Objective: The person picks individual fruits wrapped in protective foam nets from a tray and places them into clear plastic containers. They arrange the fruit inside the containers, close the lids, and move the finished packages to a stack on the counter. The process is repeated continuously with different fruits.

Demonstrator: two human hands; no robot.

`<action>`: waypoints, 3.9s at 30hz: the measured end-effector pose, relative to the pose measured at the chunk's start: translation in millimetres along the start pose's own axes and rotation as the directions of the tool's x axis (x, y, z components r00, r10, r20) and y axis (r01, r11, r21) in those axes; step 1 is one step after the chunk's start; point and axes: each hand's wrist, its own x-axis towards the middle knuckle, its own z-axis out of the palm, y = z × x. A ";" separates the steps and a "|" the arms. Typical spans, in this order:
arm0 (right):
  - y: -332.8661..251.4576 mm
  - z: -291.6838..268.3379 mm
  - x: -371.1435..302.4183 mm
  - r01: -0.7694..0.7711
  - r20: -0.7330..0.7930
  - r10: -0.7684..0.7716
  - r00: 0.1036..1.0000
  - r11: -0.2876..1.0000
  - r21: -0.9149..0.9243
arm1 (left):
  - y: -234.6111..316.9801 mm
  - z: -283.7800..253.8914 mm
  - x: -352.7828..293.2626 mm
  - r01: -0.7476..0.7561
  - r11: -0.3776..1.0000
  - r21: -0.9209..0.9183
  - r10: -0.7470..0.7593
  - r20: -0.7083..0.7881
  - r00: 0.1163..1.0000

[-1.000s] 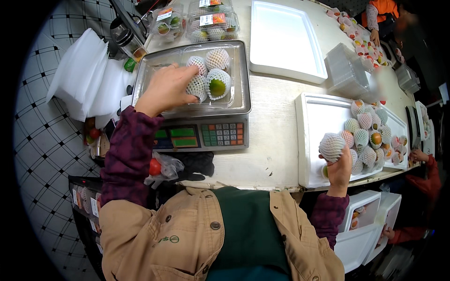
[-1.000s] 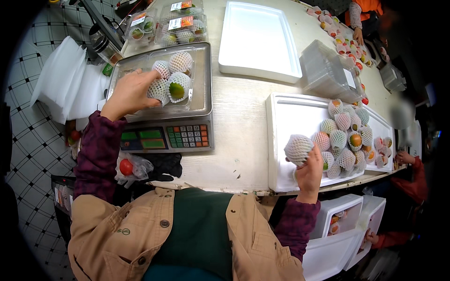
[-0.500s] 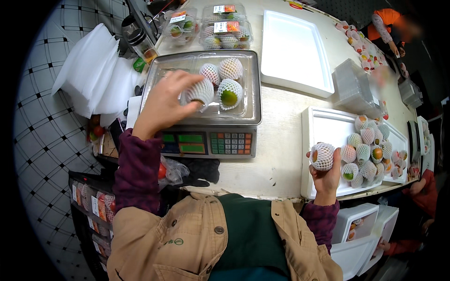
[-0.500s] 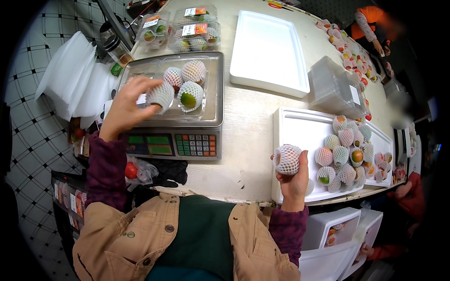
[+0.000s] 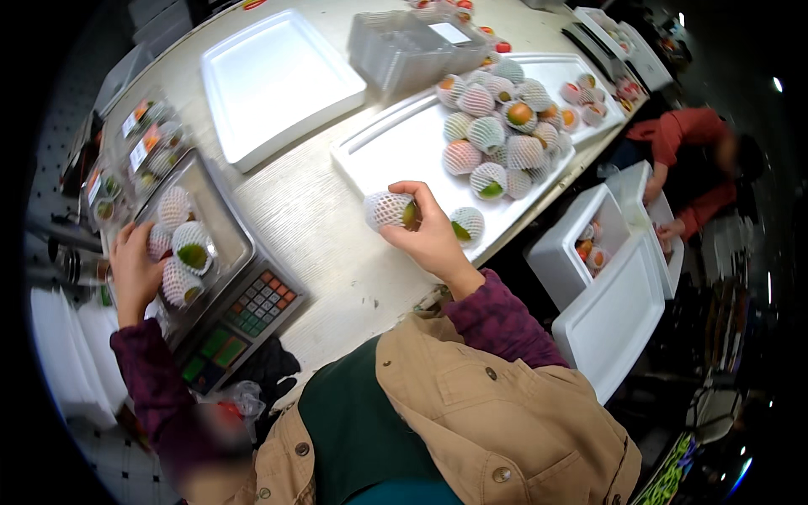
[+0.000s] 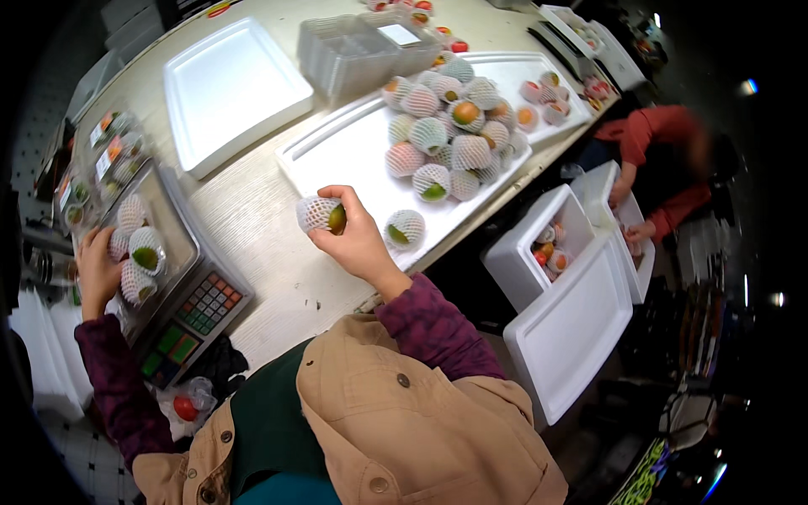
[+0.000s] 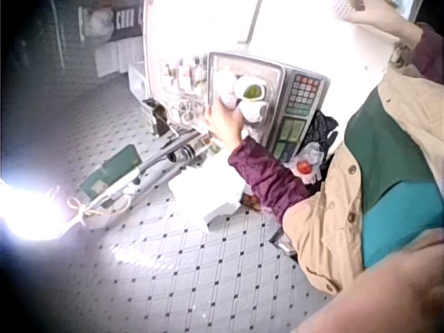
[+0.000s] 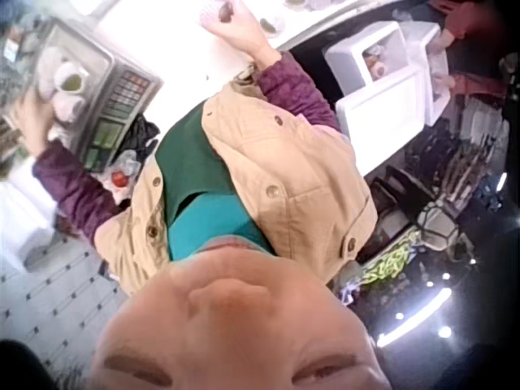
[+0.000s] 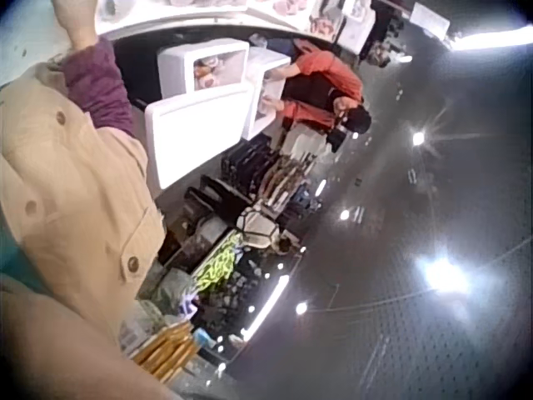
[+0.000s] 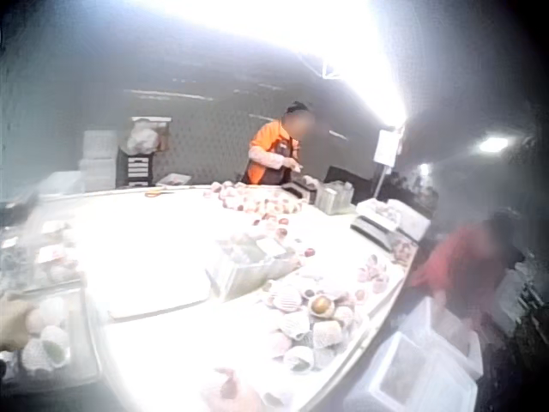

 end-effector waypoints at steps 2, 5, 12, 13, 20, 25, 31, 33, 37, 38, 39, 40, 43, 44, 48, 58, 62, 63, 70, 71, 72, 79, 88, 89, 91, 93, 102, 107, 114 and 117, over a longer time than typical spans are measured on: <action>16.8 -6.8 0.1 0.201 -0.142 -0.252 0.957 0.933 -0.299 | 4.2 1.0 6.1 -0.006 0.999 -0.046 0.005 -0.020 1.000; 33.0 -18.9 6.6 0.284 -0.145 -0.476 0.867 0.713 -0.641 | 12.8 0.0 12.7 0.027 0.998 -0.055 -0.025 0.034 0.999; 36.1 -41.6 11.3 0.242 0.165 -0.181 0.969 0.595 -0.767 | 5.8 -0.1 9.1 0.049 0.995 -0.081 -0.047 0.036 0.998; 36.6 -41.7 13.5 0.237 0.178 -0.157 0.971 0.589 -0.773 | 2.6 1.5 9.5 0.055 0.993 -0.107 -0.053 0.023 0.998; 18.6 -38.7 33.1 -0.224 0.159 0.170 0.973 0.868 0.442 | -37.9 -20.5 -33.7 0.043 0.244 -0.969 -0.416 -0.064 0.907; 2.9 -12.9 20.8 -0.334 0.382 0.105 0.918 0.724 0.604 | 96.5 -37.2 -32.9 -0.139 -0.507 -0.850 -0.126 -0.087 0.988; -42.4 33.8 -6.3 0.221 0.256 -0.220 0.941 0.975 0.022 | 209.9 -22.3 -48.6 0.436 -0.190 -0.880 0.200 0.400 0.894; -53.2 41.4 -17.0 0.475 0.264 -0.420 0.868 0.858 -0.195 | 223.0 -2.9 -57.7 0.384 -0.299 -0.874 0.149 0.354 0.923; -50.6 41.0 -18.3 0.468 0.290 -0.439 0.850 0.883 -0.036 | 215.0 2.5 -60.6 0.451 -0.503 -0.737 0.231 0.388 0.892; -46.5 40.1 -16.5 0.368 0.264 -0.351 0.898 0.930 -0.016 | 211.9 6.5 -63.8 0.478 -0.543 -0.690 0.308 0.366 0.878; -38.8 38.9 -14.2 0.264 0.241 -0.258 0.936 0.964 0.007 | 206.9 13.0 -69.0 0.508 -0.578 -0.639 0.383 0.337 0.860; -34.8 38.6 -13.1 0.157 0.219 -0.161 0.962 0.987 0.033 | 203.9 18.1 -73.7 0.539 -0.606 -0.585 0.454 0.302 0.838; -37.3 42.9 -14.2 0.018 0.174 -0.064 0.983 0.967 0.252 | 204.6 20.2 -78.6 0.542 -0.641 -0.543 0.478 0.270 0.836; -36.4 43.3 -14.2 0.001 0.172 -0.059 0.983 0.948 0.318 | 205.4 19.5 -79.3 0.530 -0.650 -0.545 0.467 0.264 0.844; -39.7 44.2 -18.7 0.312 0.227 -0.322 0.919 0.947 0.080 | 209.6 4.4 -76.4 0.474 -0.357 -0.805 0.259 0.402 0.878; -31.4 50.4 -17.6 -0.324 0.518 0.005 0.856 0.785 0.528 | 207.5 -15.3 -82.4 -0.013 0.526 -0.851 -0.172 -0.121 0.978; -46.5 68.1 -9.7 0.391 0.523 -0.345 0.780 0.920 0.024 | 200.8 -26.1 -87.3 -0.103 0.675 -0.730 -0.192 -0.309 0.931; -55.5 77.3 -3.1 0.442 0.473 -0.396 0.787 0.897 0.014 | 195.8 -28.8 -90.7 -0.082 0.681 -0.728 -0.233 -0.322 0.918; -144.0 197.9 66.5 0.883 0.444 -0.820 0.361 0.454 0.122 | 165.1 -21.9 -129.7 0.144 0.281 -0.949 -0.393 0.023 0.919; -148.7 218.6 73.8 0.890 0.452 -0.832 0.321 0.428 0.157 | 165.7 -21.4 -135.1 0.222 0.066 -0.973 -0.374 0.182 0.909; -147.5 234.3 82.7 0.897 0.457 -0.844 0.282 0.401 0.186 | 166.6 -18.9 -139.5 0.291 -0.150 -0.945 -0.315 0.324 0.892; -126.4 222.4 110.0 0.925 0.546 -0.773 0.324 0.381 -0.008 | 167.8 7.6 -156.1 0.303 -0.890 -0.341 0.052 0.585 0.810; -72.9 108.1 -5.9 0.644 0.816 -0.336 0.470 0.763 -0.057 | 192.7 17.5 -129.1 0.257 -0.887 -0.385 0.001 0.554 0.832; -59.0 106.5 -17.6 0.705 0.798 -0.363 0.481 0.701 -0.106 | 197.8 16.0 -125.6 0.241 -0.895 -0.375 0.011 0.521 0.854; -36.8 102.2 -30.0 0.690 0.738 -0.373 0.562 0.704 -0.170 | 207.8 21.3 -124.9 0.298 -0.881 -0.367 0.098 0.476 0.874; -19.2 85.9 -30.6 0.593 0.598 -0.378 0.707 0.778 -0.208 | 208.4 13.8 -121.5 0.423 -0.825 -0.375 0.247 0.433 0.867; 28.0 -41.1 34.1 0.332 0.253 -0.230 0.940 0.431 -0.839 | 141.1 -29.1 -123.2 0.331 -0.193 -0.924 0.117 0.313 0.942; -2.0 -32.5 58.5 0.354 0.348 -0.109 0.931 0.043 -0.934 | 74.1 -50.0 -110.0 0.157 0.115 -0.981 -0.534 0.072 0.842; -126.0 164.9 108.9 0.854 0.661 -0.596 0.456 0.501 -0.137 | 47.8 -26.1 -38.4 0.102 0.877 -0.470 -0.295 -0.359 0.885; -114.3 225.3 144.8 0.896 0.690 -0.628 0.361 0.438 -0.070 | 43.2 -14.6 -25.6 0.144 0.873 -0.466 -0.280 -0.236 0.931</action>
